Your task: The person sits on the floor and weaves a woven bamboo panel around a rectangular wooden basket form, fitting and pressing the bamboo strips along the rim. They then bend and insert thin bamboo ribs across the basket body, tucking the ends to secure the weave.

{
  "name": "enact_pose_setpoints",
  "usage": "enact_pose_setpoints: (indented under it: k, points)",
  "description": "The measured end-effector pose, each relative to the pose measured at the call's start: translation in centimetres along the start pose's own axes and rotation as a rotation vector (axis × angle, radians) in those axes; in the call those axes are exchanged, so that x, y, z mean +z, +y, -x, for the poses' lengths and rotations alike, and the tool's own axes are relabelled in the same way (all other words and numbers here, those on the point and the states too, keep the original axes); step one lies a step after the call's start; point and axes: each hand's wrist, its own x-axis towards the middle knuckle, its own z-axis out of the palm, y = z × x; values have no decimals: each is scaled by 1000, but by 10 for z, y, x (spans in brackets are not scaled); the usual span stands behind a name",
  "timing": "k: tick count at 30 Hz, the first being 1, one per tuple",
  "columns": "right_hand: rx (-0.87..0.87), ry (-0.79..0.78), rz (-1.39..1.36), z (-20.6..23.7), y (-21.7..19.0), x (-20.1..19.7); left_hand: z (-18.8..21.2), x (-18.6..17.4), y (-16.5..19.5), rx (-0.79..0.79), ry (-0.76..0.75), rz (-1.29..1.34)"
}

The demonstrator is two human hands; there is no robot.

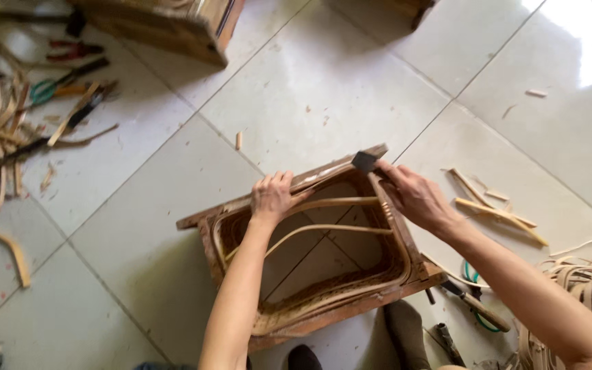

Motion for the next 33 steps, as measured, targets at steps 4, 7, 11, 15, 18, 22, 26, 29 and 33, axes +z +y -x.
enact_pose_setpoints:
  k: [4,7,11,15,18,22,26,29,33]
  points:
    - [-115,164,-100,-6,-3,5,-7,3,1,-7,17,-34]
    - [-110,132,-110,-15,-1,9,-13,1,0,-4,29,-72]
    - [-103,98,-108,-35,-12,15,-18,-5,-2,-37,-142,-9]
    - [-342,45,-238,-68,-70,37,-17,-9,-4,-92,-86,20]
    - [-392,-261,-144,-96,-140,75,-8,-10,-6,-79,-11,-17]
    - [-829,214,362,-120,-201,113,9,-12,-10,-79,37,-43]
    - [-849,-145,359,-130,-218,126,12,-12,-10,-91,23,-81]
    - [-857,-250,318,-132,-219,130,4,-5,-6,-62,225,-193]
    - [-932,-283,243,-134,-219,133,-10,5,-2,-102,-161,-134]
